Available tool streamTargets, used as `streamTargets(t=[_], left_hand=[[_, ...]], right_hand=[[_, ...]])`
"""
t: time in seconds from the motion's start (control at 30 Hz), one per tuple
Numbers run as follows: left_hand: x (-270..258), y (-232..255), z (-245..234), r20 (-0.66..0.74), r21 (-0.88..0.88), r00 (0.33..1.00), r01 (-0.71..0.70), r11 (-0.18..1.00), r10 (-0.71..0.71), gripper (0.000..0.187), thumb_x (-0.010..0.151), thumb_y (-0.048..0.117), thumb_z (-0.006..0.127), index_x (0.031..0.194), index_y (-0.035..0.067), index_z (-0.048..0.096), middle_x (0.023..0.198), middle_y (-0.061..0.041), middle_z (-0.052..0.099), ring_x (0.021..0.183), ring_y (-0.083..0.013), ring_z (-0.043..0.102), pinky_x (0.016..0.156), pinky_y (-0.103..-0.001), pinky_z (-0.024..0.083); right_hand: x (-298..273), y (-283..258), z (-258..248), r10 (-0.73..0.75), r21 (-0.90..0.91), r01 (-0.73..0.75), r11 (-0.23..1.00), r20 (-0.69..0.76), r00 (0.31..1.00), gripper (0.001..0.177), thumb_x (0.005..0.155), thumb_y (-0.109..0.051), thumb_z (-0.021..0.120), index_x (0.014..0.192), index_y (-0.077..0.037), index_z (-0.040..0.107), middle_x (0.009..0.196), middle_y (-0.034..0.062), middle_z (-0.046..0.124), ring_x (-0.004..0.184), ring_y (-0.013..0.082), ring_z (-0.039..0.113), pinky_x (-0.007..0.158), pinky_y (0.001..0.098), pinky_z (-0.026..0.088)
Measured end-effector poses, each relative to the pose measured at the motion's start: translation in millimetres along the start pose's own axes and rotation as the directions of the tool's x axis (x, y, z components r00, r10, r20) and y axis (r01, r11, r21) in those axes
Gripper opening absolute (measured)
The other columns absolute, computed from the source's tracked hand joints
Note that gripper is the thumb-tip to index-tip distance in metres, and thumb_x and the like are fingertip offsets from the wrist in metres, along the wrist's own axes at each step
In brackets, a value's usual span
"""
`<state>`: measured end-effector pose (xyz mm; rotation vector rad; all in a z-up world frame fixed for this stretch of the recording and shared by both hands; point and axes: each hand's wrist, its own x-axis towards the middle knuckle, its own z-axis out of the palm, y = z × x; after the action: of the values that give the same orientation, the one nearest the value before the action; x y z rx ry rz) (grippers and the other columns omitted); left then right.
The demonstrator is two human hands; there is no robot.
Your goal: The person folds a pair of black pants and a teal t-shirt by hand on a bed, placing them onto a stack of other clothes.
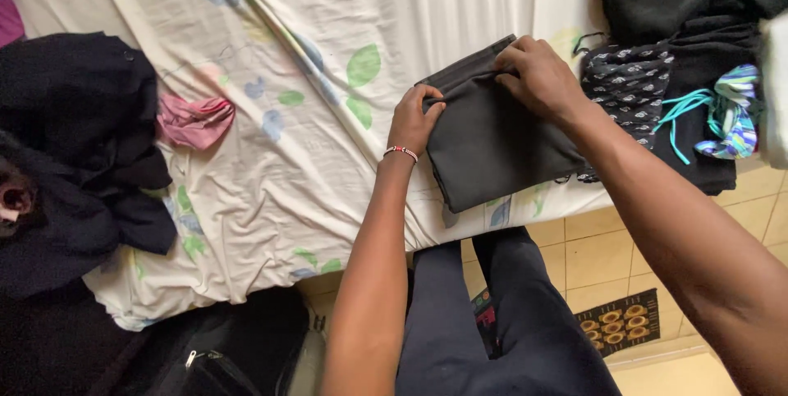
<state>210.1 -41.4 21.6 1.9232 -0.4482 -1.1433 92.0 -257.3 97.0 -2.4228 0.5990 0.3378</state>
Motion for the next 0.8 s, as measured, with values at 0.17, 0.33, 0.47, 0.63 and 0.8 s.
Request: streamTargets(t=[0.17, 0.33, 0.47, 0.63, 0.8], left_hand=[[5.6, 26.4, -6.5, -0.08, 0.057, 0.994, -0.069, 0.996, 0.073, 0.014, 0.089, 0.019, 0.073, 0.097, 0.01, 0.066, 0.109, -0.008, 0.064, 0.103, -0.0271, 0.065, 0.087, -0.039, 0.052], [21.3, 3.5, 10.3, -0.192, 0.16, 0.961, -0.168, 0.973, 0.198, 0.016, 0.09, 0.022, 0.073, 0.097, 0.009, 0.066, 0.108, -0.007, 0.065, 0.104, -0.0291, 0.061, 0.091, -0.04, 0.05], [26.1, 13.8, 12.4, -0.113, 0.289, 0.992, -0.025, 0.957, 0.06, 0.019, 0.099, 0.028, 0.067, 0.102, 0.01, 0.062, 0.106, -0.003, 0.069, 0.102, -0.0273, 0.06, 0.094, -0.041, 0.049], [30.8, 2.6, 31.4, -0.237, 0.472, 0.947, -0.082, 0.878, 0.215, 0.016, 0.095, 0.026, 0.065, 0.099, 0.012, 0.06, 0.108, -0.006, 0.063, 0.108, -0.0295, 0.056, 0.091, -0.045, 0.045], [38.1, -14.0, 44.9, -0.239, 0.583, 0.933, -0.085, 0.808, 0.27, 0.015, 0.1, 0.023, 0.061, 0.106, 0.01, 0.057, 0.113, -0.005, 0.057, 0.108, -0.0283, 0.055, 0.092, -0.045, 0.046]], right_hand=[[5.5, 15.4, 2.7, 0.083, 0.116, -0.082, 0.99, -0.01, 0.996, 0.019, 0.093, -0.013, 0.074, 0.11, -0.005, 0.072, 0.115, 0.0172, 0.065, 0.105, 0.0362, 0.065, 0.091, 0.0432, 0.051], [12.2, 25.5, 12.1, 0.02, 0.143, -0.016, 0.99, -0.029, 0.999, 0.019, 0.101, -0.016, 0.072, 0.116, -0.005, 0.072, 0.113, 0.0186, 0.065, 0.106, 0.0379, 0.064, 0.093, 0.0435, 0.051], [14.5, 29.0, 16.1, 0.062, 0.138, -0.052, 0.989, -0.071, 0.996, 0.019, 0.103, -0.018, 0.071, 0.116, -0.005, 0.073, 0.108, 0.0184, 0.066, 0.101, 0.0357, 0.064, 0.09, 0.0423, 0.05], [-18.0, 90.8, 45.0, 0.501, 0.589, -0.407, 0.698, 0.004, 0.865, 0.031, 0.112, -0.032, 0.064, 0.122, -0.003, 0.068, 0.1, 0.0068, 0.068, 0.091, 0.0216, 0.06, 0.082, 0.0383, 0.047], [-88.3, 118.0, 60.7, 0.453, 0.236, -0.524, 0.818, 0.299, 0.84, 0.046, 0.104, -0.037, 0.057, 0.132, -0.001, 0.065, 0.095, 0.0142, 0.068, 0.079, 0.0233, 0.064, 0.076, 0.0383, 0.054]])
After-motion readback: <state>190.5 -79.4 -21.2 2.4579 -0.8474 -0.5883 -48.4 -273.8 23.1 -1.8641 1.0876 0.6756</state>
